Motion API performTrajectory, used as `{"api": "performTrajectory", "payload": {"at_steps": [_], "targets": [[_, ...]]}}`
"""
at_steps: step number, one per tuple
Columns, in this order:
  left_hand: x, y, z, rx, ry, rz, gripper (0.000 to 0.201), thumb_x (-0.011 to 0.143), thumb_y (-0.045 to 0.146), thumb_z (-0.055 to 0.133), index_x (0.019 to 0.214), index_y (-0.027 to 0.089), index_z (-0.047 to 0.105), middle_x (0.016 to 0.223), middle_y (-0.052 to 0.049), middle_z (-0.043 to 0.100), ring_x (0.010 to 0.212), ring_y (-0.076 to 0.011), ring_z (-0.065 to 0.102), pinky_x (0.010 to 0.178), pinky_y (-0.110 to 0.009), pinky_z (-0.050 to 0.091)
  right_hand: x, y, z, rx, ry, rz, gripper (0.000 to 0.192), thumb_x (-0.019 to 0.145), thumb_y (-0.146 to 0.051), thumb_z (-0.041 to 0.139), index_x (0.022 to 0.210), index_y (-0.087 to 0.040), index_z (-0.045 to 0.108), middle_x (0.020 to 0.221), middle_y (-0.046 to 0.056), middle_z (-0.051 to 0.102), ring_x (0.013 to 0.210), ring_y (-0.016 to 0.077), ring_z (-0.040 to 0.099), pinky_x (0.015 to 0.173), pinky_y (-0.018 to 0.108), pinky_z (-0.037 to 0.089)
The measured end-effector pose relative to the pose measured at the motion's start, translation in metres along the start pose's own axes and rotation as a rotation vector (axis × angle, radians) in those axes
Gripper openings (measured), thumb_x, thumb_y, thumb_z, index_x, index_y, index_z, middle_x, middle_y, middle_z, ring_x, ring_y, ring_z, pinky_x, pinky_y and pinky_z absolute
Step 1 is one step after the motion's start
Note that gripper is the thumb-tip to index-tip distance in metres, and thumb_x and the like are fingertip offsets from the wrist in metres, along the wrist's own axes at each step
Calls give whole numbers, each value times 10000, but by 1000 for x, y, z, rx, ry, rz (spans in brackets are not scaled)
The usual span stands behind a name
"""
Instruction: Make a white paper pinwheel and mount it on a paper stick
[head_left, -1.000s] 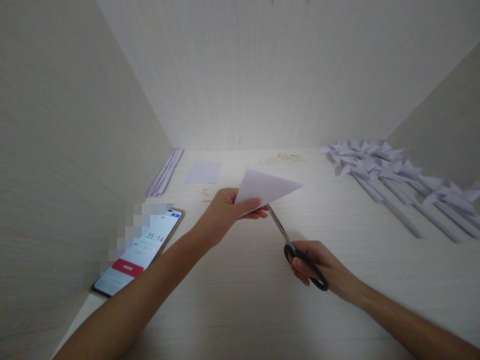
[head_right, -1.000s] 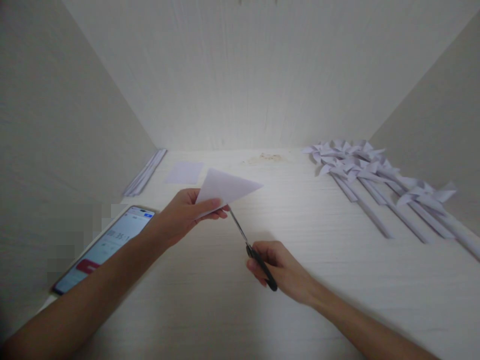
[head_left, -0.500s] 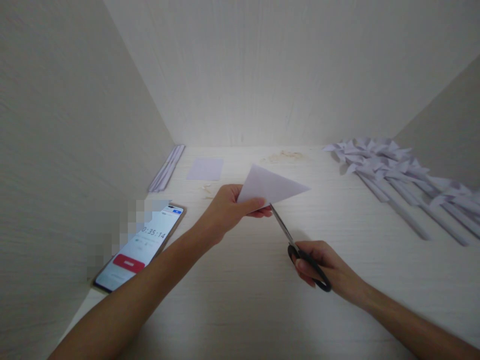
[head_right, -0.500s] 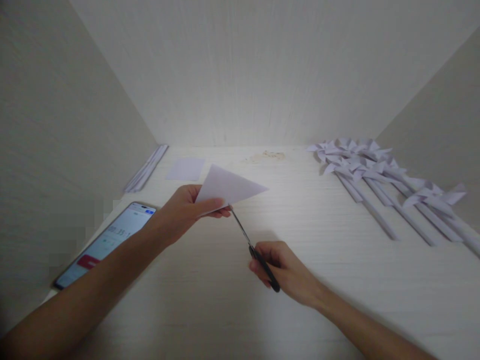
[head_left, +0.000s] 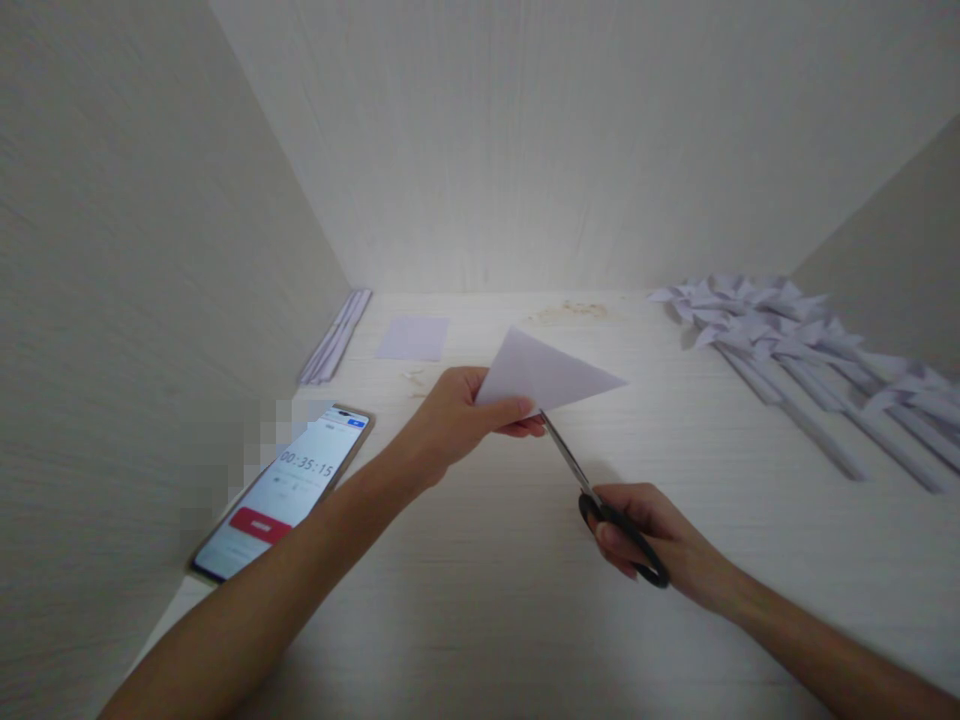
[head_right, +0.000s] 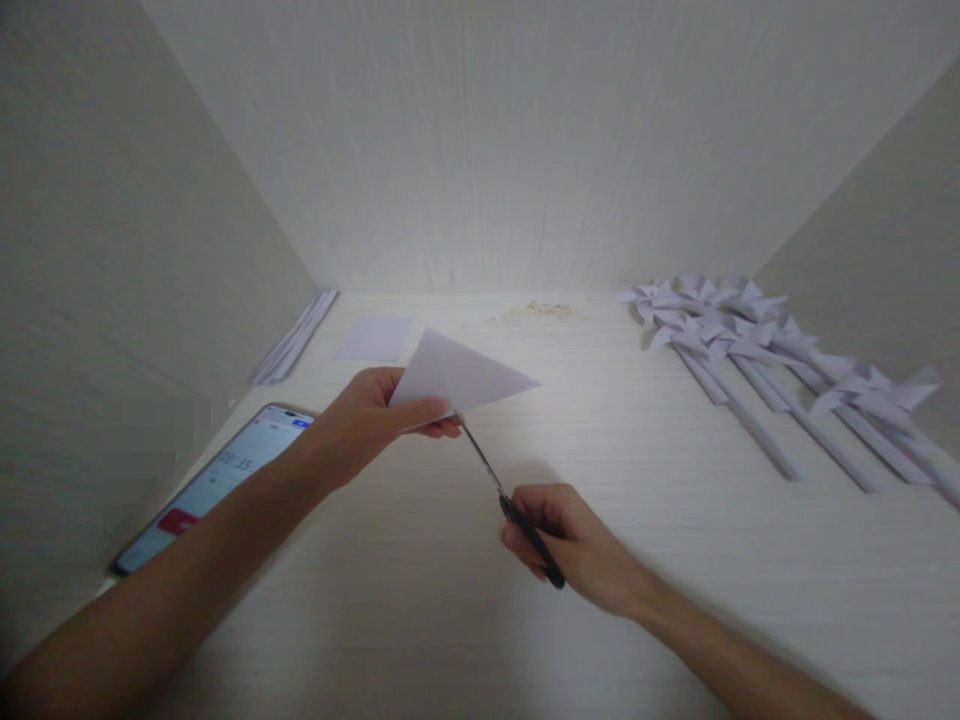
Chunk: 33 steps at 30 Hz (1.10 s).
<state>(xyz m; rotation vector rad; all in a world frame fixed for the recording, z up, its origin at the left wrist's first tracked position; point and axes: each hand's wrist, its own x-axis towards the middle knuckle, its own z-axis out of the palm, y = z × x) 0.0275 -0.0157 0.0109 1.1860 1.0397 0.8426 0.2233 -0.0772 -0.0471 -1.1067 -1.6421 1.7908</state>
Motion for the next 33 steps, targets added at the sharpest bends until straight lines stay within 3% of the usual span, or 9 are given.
{"api": "performTrajectory", "payload": {"at_steps": [9,33], "targets": [[0,-1,0,-32,0,5,145,630,203,620,733,101,624,659,-46,668,600,-131,624,661,-265,513,0,-1,0,-8,-5,-14,444,700,-561,484,525,-166,377,441,-43,373,391,46,297,358,190,212],[-1,-5,4,-55,36,54,182,639,240,617,756,100,622,669,-49,666,599,-129,618,636,-253,508,1,4,4,34,11,-43,428,710,-554,475,551,-164,396,429,-46,368,376,46,277,355,195,216]]}}
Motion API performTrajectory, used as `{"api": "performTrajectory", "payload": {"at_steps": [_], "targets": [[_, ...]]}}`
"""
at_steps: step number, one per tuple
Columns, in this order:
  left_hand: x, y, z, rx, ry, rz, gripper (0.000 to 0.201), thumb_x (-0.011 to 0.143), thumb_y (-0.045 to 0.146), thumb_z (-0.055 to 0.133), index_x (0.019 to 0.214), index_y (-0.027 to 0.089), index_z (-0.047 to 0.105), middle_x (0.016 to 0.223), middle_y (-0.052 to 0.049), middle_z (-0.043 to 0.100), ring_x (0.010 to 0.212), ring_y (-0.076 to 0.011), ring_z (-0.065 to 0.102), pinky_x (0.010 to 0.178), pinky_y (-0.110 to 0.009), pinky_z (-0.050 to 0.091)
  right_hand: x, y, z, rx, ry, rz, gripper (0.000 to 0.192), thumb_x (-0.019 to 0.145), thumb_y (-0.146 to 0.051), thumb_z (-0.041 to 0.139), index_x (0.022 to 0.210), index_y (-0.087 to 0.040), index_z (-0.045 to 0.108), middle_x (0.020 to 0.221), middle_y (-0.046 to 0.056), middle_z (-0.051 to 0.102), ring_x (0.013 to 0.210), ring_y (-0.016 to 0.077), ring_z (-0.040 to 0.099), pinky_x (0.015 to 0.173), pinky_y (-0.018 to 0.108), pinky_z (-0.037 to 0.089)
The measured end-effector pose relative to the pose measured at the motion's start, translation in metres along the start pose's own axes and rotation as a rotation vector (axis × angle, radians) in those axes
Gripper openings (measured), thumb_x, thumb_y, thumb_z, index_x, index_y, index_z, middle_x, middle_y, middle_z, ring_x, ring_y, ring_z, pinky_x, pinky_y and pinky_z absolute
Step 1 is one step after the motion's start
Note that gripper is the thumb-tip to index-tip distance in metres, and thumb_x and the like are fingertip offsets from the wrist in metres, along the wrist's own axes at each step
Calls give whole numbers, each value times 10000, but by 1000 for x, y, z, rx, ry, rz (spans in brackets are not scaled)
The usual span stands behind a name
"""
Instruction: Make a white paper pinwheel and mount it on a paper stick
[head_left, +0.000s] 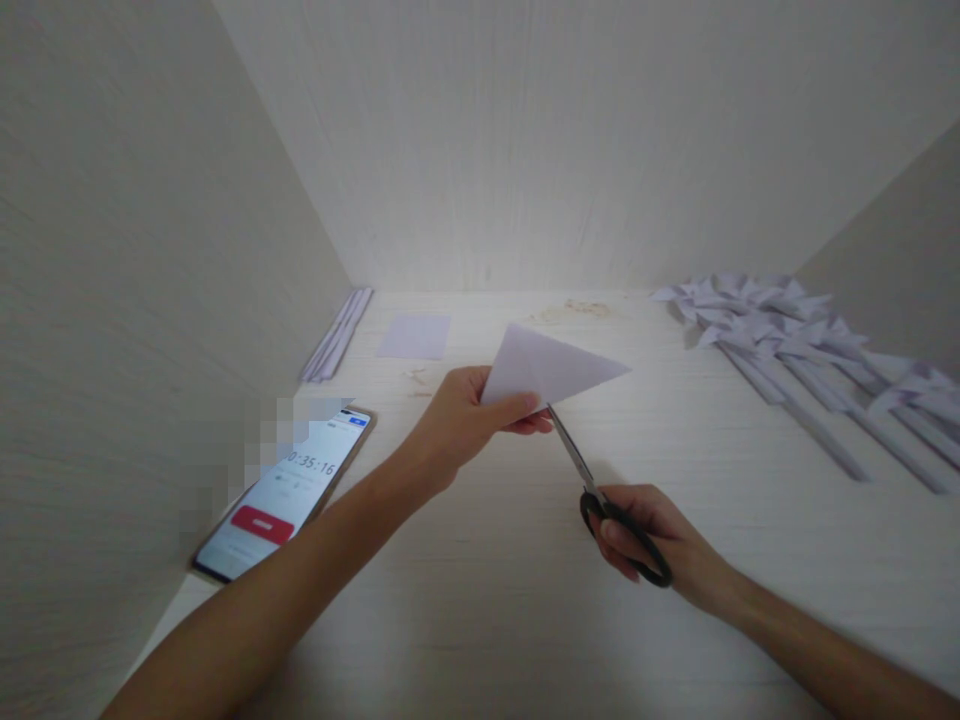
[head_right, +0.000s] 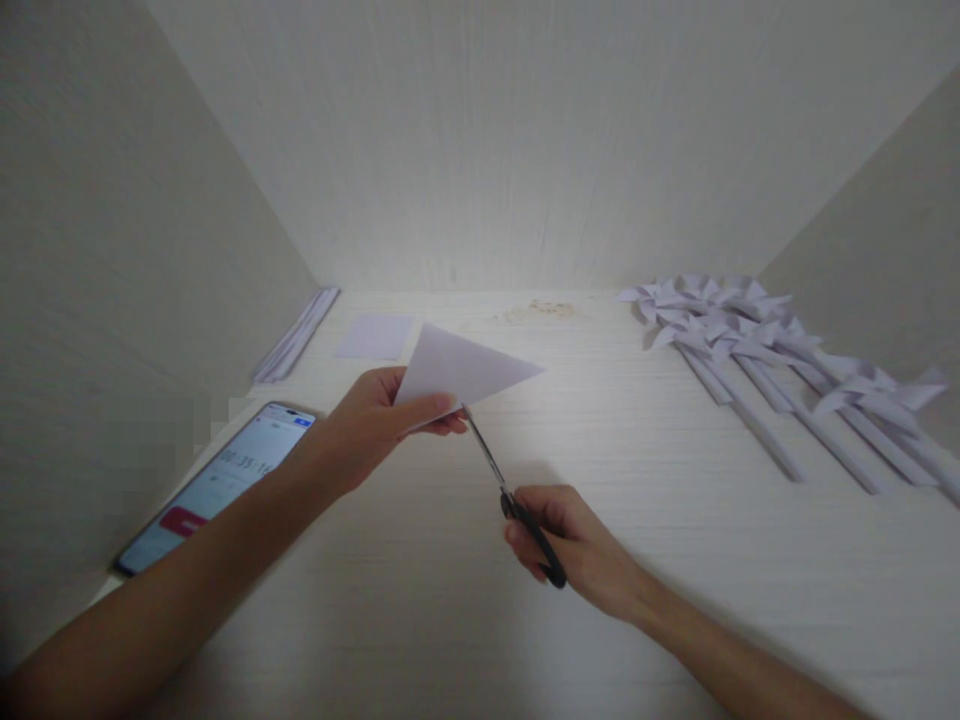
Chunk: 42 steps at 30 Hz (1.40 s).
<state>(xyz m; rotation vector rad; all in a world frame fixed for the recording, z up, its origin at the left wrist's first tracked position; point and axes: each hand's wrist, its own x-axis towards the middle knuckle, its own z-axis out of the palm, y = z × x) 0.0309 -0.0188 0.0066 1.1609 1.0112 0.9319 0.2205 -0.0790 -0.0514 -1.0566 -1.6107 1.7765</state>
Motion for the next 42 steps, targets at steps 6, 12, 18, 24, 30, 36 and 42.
{"api": "performTrajectory", "payload": {"at_steps": [6,12,18,24,30,36,42], "targets": [[-3,-4,9,-40,98,20,166,644,256,608,699,99,616,655,-47,663,605,-128,611,642,-254,501,-1,1,0,-12,16,-29,428,723,-549,464,560,-157,411,449,-35,389,393,52,297,373,202,227],[-7,-5,16,-69,163,46,138,661,231,591,669,95,614,621,-26,643,591,-108,599,612,-221,489,-1,1,0,-32,21,-42,420,731,-538,462,562,-158,406,453,-35,385,402,54,305,377,201,232],[-8,-8,20,-60,213,43,133,661,224,582,674,95,612,600,-22,633,585,-115,595,606,-229,486,0,1,0,-55,22,-43,434,727,-559,446,554,-164,401,460,-30,386,403,60,322,374,202,244],[-8,-9,20,-43,228,56,127,664,225,578,675,104,615,599,-14,633,576,-111,594,592,-220,485,0,0,2,-29,44,-6,417,721,-542,469,556,-165,401,445,-42,372,385,51,293,367,198,235],[-8,-8,21,-20,239,66,129,666,226,580,678,101,611,596,-12,632,575,-108,595,581,-209,483,-1,0,3,-14,56,9,422,704,-551,486,557,-166,395,436,-46,370,381,48,281,362,197,221],[-8,-8,20,16,243,93,124,667,226,575,662,106,608,594,-15,632,576,-114,594,578,-215,480,-1,2,2,4,67,43,419,700,-541,500,550,-166,391,443,-49,361,382,44,266,361,198,207],[-6,-13,19,-62,205,94,157,672,253,584,691,100,615,620,-21,632,595,-111,596,601,-220,483,0,3,1,-18,46,-8,425,711,-552,476,553,-165,400,435,-43,376,384,51,286,370,204,214]]}}
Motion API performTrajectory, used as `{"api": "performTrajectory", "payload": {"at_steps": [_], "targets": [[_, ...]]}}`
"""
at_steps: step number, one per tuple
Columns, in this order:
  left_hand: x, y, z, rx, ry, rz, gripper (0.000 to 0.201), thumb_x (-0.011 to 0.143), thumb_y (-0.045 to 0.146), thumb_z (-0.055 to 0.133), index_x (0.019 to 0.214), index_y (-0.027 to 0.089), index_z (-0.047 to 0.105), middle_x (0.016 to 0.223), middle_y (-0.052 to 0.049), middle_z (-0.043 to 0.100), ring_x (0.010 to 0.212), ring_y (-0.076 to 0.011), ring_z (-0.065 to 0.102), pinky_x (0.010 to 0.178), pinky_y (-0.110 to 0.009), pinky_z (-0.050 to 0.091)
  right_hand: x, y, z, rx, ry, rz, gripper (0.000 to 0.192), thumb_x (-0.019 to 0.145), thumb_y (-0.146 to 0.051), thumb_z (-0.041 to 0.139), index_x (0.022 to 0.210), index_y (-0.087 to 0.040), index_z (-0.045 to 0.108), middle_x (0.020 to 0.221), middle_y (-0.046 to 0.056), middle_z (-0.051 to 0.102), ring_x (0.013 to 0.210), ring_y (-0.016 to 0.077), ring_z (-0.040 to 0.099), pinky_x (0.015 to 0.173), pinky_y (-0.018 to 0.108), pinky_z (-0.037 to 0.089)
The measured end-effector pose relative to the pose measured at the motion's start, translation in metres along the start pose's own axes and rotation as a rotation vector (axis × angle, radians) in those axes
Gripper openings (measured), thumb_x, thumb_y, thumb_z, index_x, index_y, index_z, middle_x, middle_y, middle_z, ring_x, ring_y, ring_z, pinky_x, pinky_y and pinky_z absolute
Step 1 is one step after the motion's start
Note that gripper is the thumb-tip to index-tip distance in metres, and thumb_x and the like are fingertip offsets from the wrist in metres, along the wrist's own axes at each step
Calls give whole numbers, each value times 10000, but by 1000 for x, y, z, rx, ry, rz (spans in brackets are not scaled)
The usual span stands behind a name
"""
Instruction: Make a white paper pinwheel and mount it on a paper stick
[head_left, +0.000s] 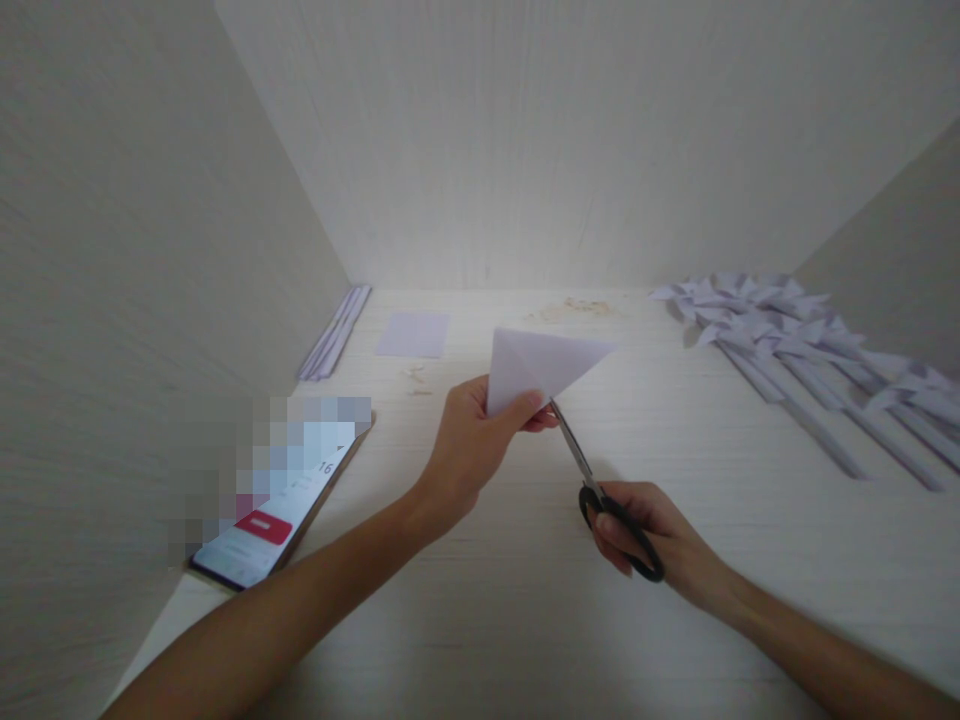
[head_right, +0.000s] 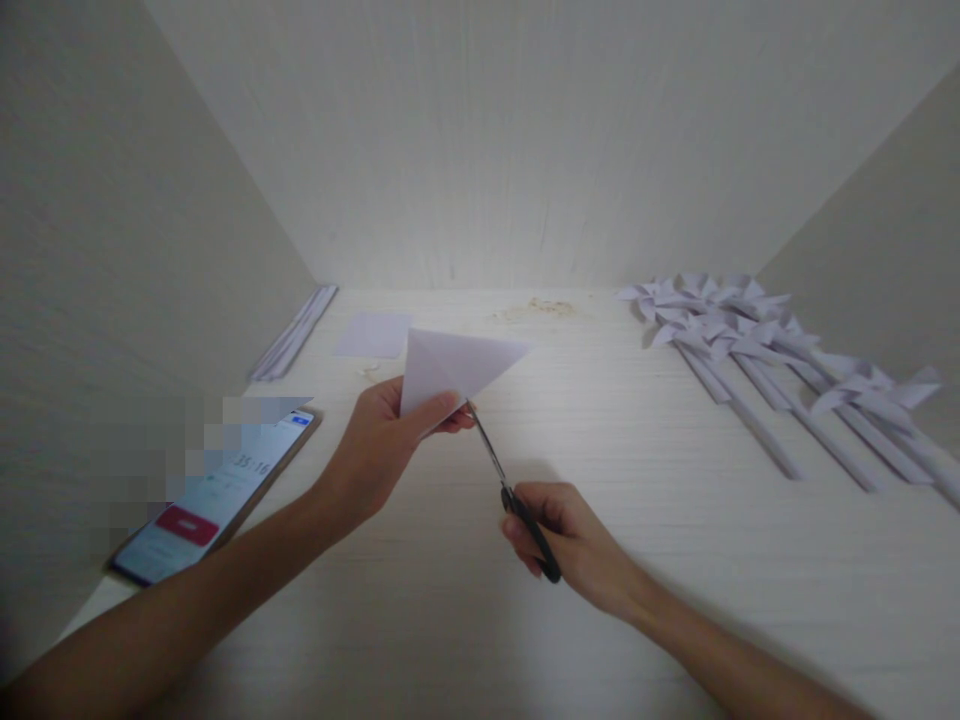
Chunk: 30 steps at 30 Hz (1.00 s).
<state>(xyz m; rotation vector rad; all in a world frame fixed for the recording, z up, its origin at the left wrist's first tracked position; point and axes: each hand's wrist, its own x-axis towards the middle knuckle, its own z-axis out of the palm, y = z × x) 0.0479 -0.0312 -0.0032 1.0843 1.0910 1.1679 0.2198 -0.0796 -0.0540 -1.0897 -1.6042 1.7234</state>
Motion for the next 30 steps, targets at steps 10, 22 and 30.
{"api": "performTrajectory", "payload": {"at_steps": [10,22,30], "targets": [[7,-14,-2,-209,-22,-40,192,665,293,600,716,109,606,722,-35,632,572,-75,563,557,-195,436,4,-2,-8,-54,216,-162,412,727,-535,467,541,-168,459,448,-12,425,432,92,350,419,244,234],[-8,-57,5,-302,-459,-217,258,651,342,609,620,86,610,488,-6,536,421,-50,449,428,-181,315,74,-40,-113,-663,369,-47,230,676,-381,540,645,-152,534,580,24,541,523,123,477,477,232,325],[-4,-64,2,-234,-436,-159,292,658,367,594,572,88,616,464,-8,533,402,-62,456,431,-198,337,176,-50,-152,-1356,487,12,164,697,-242,543,796,-128,608,792,83,641,692,168,559,554,222,359]]}}
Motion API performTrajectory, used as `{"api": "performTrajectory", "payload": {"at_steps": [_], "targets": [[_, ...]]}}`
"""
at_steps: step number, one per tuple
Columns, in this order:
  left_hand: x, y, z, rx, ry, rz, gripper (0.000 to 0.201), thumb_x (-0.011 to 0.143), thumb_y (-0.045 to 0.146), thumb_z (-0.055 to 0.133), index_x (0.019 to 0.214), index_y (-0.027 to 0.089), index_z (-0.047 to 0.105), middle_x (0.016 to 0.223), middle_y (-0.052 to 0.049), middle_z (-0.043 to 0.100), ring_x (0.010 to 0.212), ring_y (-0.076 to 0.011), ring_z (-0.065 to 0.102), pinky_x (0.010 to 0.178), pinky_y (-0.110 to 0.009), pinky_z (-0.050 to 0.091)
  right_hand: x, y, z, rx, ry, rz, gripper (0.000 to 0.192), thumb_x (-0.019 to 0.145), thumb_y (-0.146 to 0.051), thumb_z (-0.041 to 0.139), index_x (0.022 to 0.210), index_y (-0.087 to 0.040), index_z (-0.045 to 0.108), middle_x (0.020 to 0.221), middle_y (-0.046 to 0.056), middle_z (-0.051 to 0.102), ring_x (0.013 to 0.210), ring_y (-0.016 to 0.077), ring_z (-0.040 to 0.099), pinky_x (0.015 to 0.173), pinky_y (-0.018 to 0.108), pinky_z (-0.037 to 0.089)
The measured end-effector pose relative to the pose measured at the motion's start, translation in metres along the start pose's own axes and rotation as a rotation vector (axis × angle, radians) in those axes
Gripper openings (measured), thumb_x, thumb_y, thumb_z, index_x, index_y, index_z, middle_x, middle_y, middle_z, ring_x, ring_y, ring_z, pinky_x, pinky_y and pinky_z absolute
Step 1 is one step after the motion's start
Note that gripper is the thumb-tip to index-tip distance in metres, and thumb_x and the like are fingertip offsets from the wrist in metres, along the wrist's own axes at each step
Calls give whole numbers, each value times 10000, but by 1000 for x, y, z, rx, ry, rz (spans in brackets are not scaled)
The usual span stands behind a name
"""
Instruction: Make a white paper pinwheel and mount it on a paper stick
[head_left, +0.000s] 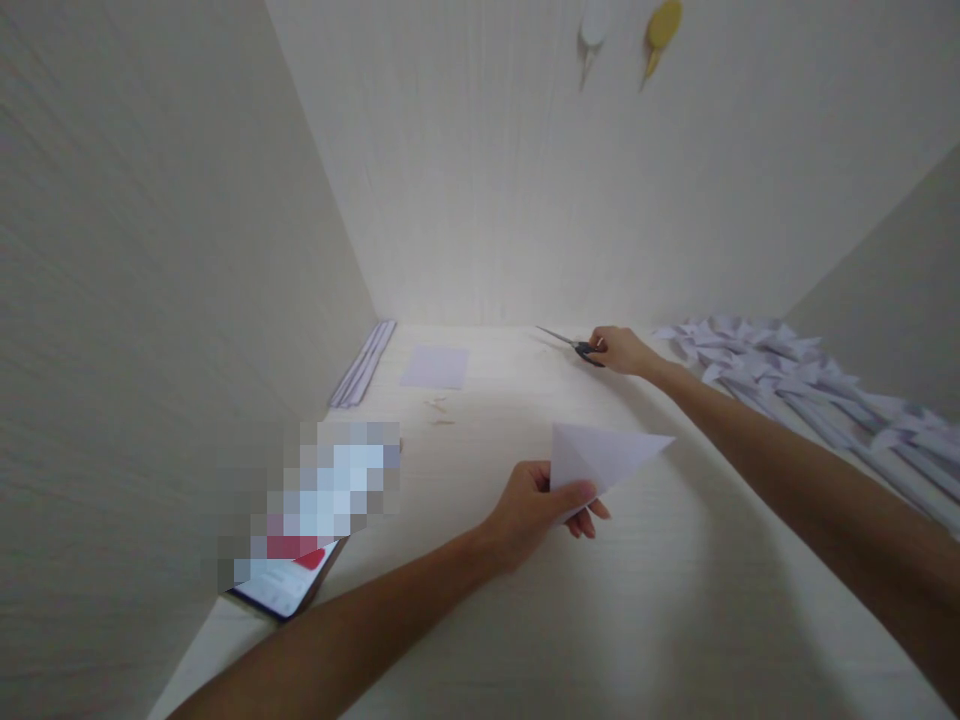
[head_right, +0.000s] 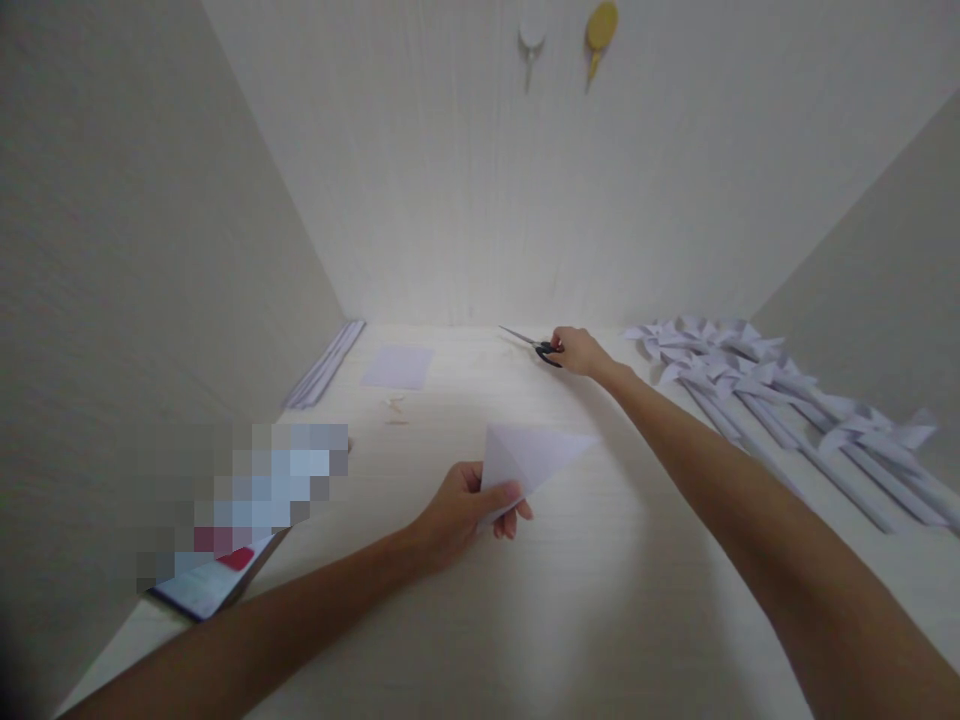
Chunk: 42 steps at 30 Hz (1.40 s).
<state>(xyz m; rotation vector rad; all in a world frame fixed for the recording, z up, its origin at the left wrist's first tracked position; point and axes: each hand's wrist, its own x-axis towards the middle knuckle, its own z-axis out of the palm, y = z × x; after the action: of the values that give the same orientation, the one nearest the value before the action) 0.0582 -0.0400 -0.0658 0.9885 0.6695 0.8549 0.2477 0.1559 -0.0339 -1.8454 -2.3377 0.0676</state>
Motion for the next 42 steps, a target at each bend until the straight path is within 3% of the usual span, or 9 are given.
{"api": "performTrajectory", "payload": {"at_steps": [11,20,24,28,32,34,36,38,42], "targets": [[2,2,-1,-49,35,-3,272,651,342,595,559,86,609,451,1,525,388,-54,445,425,-189,346,46,-17,19,-23,-39,101,184,649,-243,610,783,-128,661,803,95,662,744,184,586,612,228,409],[4,0,0,-97,55,-8,269,633,353,610,579,90,597,543,-27,576,420,-57,473,437,-196,333,44,-20,23,146,17,120,129,578,-139,631,700,-112,665,730,97,654,732,201,580,652,261,414],[7,8,-7,-91,140,-24,227,633,310,609,563,95,586,438,12,496,383,-42,401,403,-193,265,33,-25,19,308,126,96,115,592,-144,601,696,-110,636,777,103,637,770,207,557,702,299,405],[14,19,-22,-101,262,112,203,656,305,588,630,104,570,469,30,472,375,-23,321,382,-190,190,1,-35,13,537,237,86,167,679,-232,527,771,-111,596,800,93,615,682,160,546,635,284,418],[17,20,-32,8,325,178,222,719,336,509,665,122,532,403,79,310,374,-34,226,390,-199,132,-65,-50,9,787,240,84,330,801,-380,348,826,-124,554,701,55,592,510,95,494,497,229,397],[16,17,-31,105,314,161,231,736,353,475,663,136,509,416,86,269,381,-42,199,399,-204,135,-103,-56,8,1146,170,126,371,805,-443,338,814,-143,555,651,27,567,455,74,450,457,212,366],[13,12,-27,291,275,162,243,753,362,443,663,145,505,445,77,278,406,-53,226,422,-207,173,-138,-60,7,1557,16,223,373,749,-508,434,806,-164,567,578,-5,540,411,63,412,429,202,339],[8,10,-21,536,199,214,246,768,350,419,661,147,511,504,53,345,475,-71,304,477,-213,234,-165,-63,5,1772,-110,288,385,717,-543,469,786,-178,570,534,-17,537,391,58,404,425,196,329],[-2,12,-11,839,-45,306,234,776,353,416,698,152,505,680,3,462,646,-114,400,606,-235,298,-191,-69,6,1865,-236,279,431,703,-573,467,838,-179,581,498,-23,523,392,67,397,414,198,301]]}}
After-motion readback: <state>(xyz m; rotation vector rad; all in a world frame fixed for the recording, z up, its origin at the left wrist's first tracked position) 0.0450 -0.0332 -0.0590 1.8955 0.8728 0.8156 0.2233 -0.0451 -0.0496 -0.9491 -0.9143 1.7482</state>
